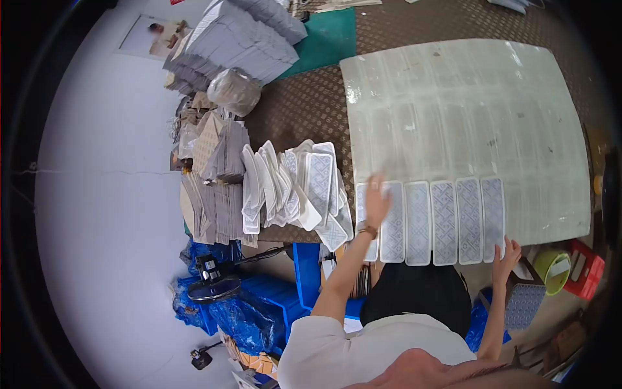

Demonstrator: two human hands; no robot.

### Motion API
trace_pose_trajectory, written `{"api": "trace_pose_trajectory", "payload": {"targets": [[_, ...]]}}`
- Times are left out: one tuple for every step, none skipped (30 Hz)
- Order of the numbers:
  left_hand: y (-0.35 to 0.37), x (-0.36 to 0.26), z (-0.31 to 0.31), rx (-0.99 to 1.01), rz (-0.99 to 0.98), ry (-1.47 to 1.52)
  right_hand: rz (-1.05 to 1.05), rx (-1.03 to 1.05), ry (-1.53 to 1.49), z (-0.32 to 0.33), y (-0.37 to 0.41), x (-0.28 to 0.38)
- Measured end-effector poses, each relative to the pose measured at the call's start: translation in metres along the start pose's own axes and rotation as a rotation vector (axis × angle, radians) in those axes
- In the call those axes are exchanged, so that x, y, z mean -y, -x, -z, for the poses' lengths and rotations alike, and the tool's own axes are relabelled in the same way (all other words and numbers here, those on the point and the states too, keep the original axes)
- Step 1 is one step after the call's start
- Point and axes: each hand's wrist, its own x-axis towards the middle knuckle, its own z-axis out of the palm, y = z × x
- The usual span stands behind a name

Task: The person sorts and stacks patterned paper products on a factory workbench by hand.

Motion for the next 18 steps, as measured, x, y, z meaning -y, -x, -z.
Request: {"api": "trace_pose_trajectory", "payload": {"targets": [[0.007, 0.038, 0.019, -0.020, 0.098, -0.091, 0.015, -0.008, -0.003, -0.006, -0.001, 0.003], [0.011, 0.068, 0.037, -0.039, 0.192, -0.178, 0.047, 0.029, -0.069, -0.010, -0.002, 0.012], [0.012, 0.082, 0.054, -0.080, 0.253, -0.263, 0.077, 0.066, -0.132, -0.011, -0.003, 0.026], [0.011, 0.094, 0.069, -0.119, 0.314, -0.345, 0.105, 0.104, -0.192, -0.012, -0.004, 0.039], [0.010, 0.118, 0.076, -0.130, 0.353, -0.369, 0.110, 0.090, -0.186, -0.013, -0.008, 0.052], [0.003, 0.141, 0.082, -0.139, 0.384, -0.386, 0.173, 0.150, -0.235, -0.014, -0.014, 0.066], [-0.002, 0.164, 0.086, -0.053, 0.400, -0.622, 0.227, 0.196, -0.275, -0.014, -0.021, 0.079], [-0.008, 0.180, 0.089, 0.032, 0.395, -0.847, 0.286, 0.208, -0.283, -0.013, -0.029, 0.093], [-0.022, 0.164, 0.106, 0.260, 0.509, -0.950, 0.330, 0.207, -0.278, -0.012, -0.033, 0.106], [-0.022, 0.175, 0.099, 0.221, 0.516, -1.028, 0.354, 0.215, -0.305, -0.014, -0.033, 0.113], [-0.023, 0.184, 0.091, 0.145, 0.536, -0.958, 0.369, 0.207, -0.323, -0.015, -0.037, 0.117], [-0.023, 0.202, 0.074, 0.073, 0.586, -1.013, 0.371, 0.233, -0.291, -0.011, -0.038, 0.125], [-0.023, 0.214, 0.063, -0.022, 0.574, -1.063, 0.372, 0.266, -0.270, -0.008, -0.041, 0.130], [-0.031, 0.227, 0.060, -0.027, 0.648, -1.055, 0.348, 0.278, -0.247, -0.014, -0.040, 0.130], [-0.041, 0.193, 0.090, 0.050, 0.654, -0.886, 0.338, 0.307, -0.233, -0.016, -0.040, 0.130], [-0.044, 0.188, 0.104, 0.041, 0.648, -0.774, 0.314, 0.254, -0.208, -0.013, -0.035, 0.127], [-0.048, 0.197, 0.101, -0.007, 0.651, -0.727, 0.304, 0.279, -0.199, -0.010, -0.031, 0.130], [-0.050, 0.208, 0.098, -0.055, 0.666, -0.687, 0.302, 0.314, -0.197, -0.008, -0.028, 0.132]]}}
